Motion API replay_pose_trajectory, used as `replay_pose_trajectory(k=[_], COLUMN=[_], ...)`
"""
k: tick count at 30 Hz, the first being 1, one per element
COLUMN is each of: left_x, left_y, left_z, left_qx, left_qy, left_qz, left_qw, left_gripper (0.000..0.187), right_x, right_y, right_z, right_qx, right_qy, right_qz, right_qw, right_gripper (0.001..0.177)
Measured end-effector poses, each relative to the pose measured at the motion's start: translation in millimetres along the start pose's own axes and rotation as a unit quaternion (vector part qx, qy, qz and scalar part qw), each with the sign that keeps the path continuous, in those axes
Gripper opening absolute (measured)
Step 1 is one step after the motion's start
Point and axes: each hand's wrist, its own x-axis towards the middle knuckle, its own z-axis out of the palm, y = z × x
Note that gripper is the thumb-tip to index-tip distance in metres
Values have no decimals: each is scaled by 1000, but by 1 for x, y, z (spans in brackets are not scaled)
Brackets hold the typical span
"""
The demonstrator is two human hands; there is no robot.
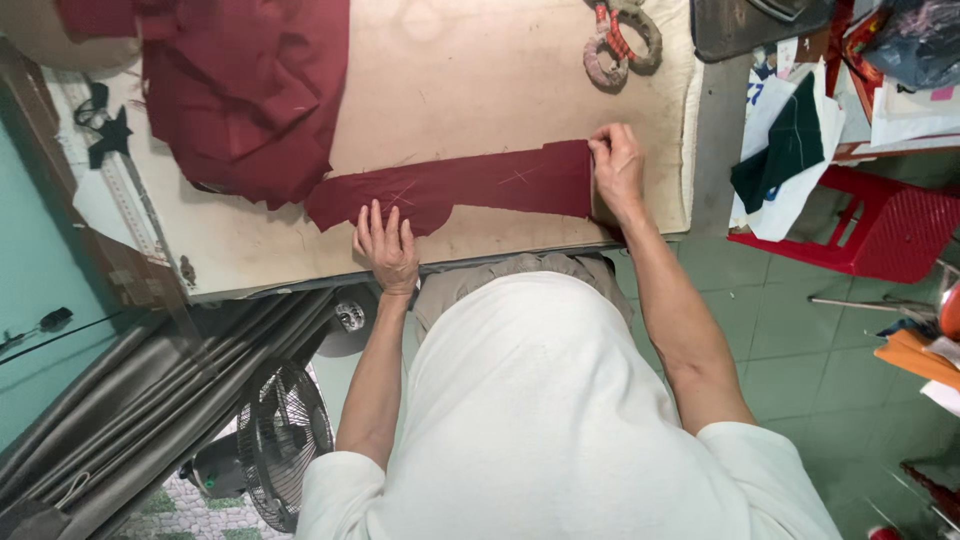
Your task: The person places a cardboard pattern on a maroon fabric, then uses shears to cut the fabric along the pattern edges. After cutting, the person removes the pattern and folds the cut fabric piece.
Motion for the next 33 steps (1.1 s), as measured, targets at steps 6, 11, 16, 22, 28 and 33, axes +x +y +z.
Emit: replay_pose_trajectory(k=[6, 11, 16, 22, 28, 33], left_x=[-1, -4, 14, 79, 102, 154], left_y=[0, -5, -8, -28, -44, -14], left_z=[2, 8, -2, -9, -19, -81], left_qx=[-18, -2, -43, -63, -30, -246], left_qy=[4, 9, 0, -31, -205, -194], left_qz=[-5, 7, -5, 17, 44, -12], left_qw=[1000, 1000, 999, 997, 977, 950], left_gripper=[26, 27, 21, 29, 21, 11], right_x=[1, -16, -13, -5, -9, 18], right_y=[41, 18, -8, 4, -11, -46], right_z=[-4, -12, -3, 26, 5, -50], right_qx=[251, 230, 53, -82, 61, 124], right_qy=[43, 42, 30, 19, -44, -34], right_qz=[225, 240, 58, -104, 14, -78], right_qw=[941, 942, 996, 991, 997, 989], right_gripper=[14, 13, 19, 14, 12, 15])
